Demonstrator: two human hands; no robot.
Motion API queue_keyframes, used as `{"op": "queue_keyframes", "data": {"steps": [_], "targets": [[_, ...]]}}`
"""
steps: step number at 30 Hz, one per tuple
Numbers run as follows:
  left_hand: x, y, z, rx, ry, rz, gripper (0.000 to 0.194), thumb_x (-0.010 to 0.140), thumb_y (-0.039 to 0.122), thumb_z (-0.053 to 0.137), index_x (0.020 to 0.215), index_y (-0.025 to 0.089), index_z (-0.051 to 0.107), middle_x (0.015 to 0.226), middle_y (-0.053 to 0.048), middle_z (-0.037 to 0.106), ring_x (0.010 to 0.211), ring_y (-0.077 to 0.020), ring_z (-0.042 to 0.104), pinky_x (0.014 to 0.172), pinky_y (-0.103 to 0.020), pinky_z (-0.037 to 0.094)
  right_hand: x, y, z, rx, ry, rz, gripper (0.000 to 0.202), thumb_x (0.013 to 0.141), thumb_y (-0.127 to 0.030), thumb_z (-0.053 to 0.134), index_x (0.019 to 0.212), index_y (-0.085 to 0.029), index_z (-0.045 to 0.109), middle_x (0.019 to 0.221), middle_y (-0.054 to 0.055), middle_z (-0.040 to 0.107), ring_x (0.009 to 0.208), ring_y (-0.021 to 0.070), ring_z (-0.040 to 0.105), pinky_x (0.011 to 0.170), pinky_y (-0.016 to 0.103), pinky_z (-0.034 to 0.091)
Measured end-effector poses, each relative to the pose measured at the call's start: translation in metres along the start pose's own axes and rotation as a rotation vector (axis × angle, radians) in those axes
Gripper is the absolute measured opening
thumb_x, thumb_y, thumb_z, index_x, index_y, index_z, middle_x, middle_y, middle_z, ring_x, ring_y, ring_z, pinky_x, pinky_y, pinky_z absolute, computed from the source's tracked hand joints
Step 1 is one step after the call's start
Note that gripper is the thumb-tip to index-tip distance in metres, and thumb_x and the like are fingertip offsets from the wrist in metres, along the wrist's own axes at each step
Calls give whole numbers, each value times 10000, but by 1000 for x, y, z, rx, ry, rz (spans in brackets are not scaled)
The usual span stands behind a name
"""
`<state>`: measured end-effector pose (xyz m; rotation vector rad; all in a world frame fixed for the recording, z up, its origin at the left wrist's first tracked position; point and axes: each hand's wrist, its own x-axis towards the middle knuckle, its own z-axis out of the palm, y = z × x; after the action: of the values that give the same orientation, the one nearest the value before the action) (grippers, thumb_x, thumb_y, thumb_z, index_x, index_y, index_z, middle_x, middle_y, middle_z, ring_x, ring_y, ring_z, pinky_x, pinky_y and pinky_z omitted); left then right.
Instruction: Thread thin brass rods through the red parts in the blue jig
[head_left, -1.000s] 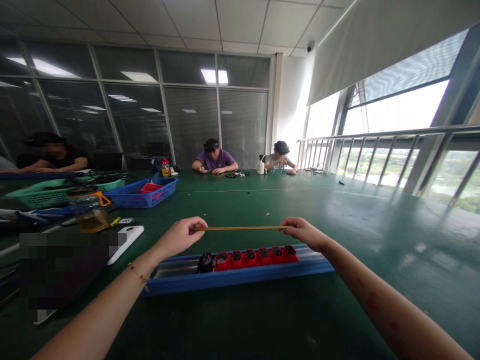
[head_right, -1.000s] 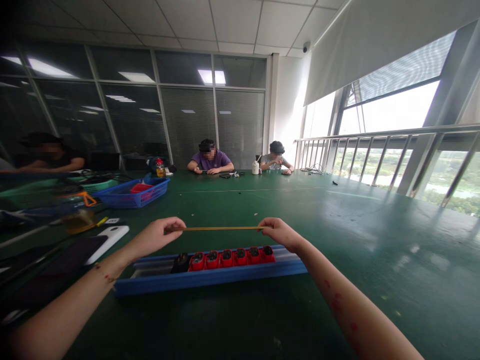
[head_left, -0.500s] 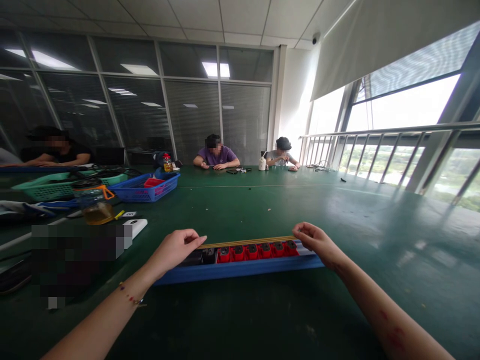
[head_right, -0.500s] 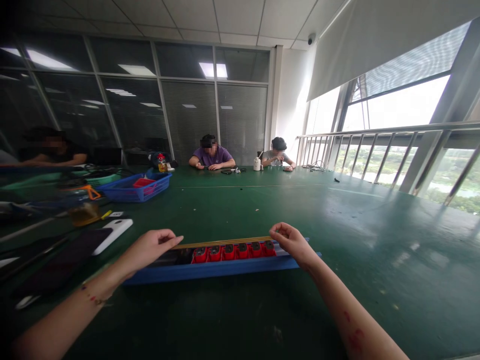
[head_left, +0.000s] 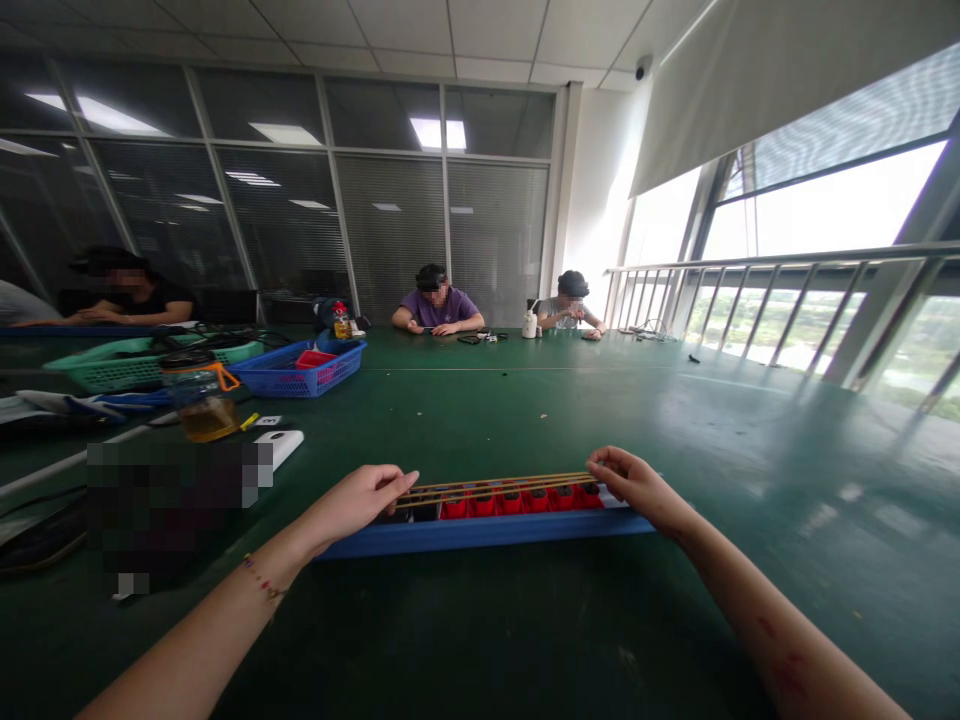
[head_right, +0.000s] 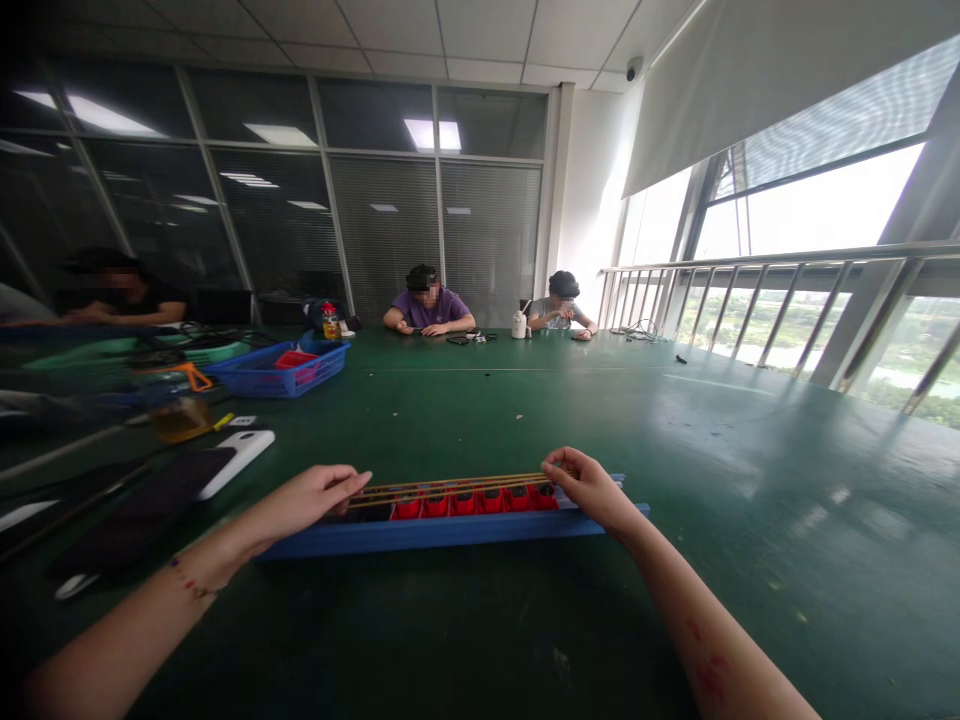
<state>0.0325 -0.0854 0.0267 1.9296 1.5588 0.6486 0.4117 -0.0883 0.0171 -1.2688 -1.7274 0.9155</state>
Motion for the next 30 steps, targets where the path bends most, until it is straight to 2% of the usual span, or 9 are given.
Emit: {"op": "queue_keyframes", "data": {"steps": [5,10,19,25,30], "targets": [[-2,4,3,-58,10,28,469,715,628,388,665,176,505,522,49,450,481,-98,394,473,-192,287,0,0,-1,11,-35,18,355,745,-519,500,844,-180,532,660,-32,504,501,71,375,450,197,281],[-2,11,3,-97,98,54,445,719,604,409,705,176,527,612,30,513,569,-121,453,516,-196,317,1,2,0,-27,-21,34,386,740,-545,488,837,-174,531,614,-42,478,477,69,363,434,195,278],[4,-2,10,24,120,99,460,736,608,365,620,182,493,559,37,440,546,-126,426,518,-207,305,1,3,1,-202,-19,36,396,750,-557,462,824,-178,548,628,-18,516,517,100,435,464,215,335],[3,0,8,35,66,98,468,734,612,366,616,177,493,553,40,419,532,-118,408,500,-202,289,3,9,-2,-346,-25,26,404,769,-559,428,842,-188,572,616,-15,531,546,123,464,505,237,361],[3,3,6,28,57,116,465,726,605,387,646,173,538,592,30,493,570,-127,449,524,-202,313,3,11,-4,-351,-55,16,391,787,-540,414,859,-195,585,665,0,568,594,139,494,530,244,377]]}}
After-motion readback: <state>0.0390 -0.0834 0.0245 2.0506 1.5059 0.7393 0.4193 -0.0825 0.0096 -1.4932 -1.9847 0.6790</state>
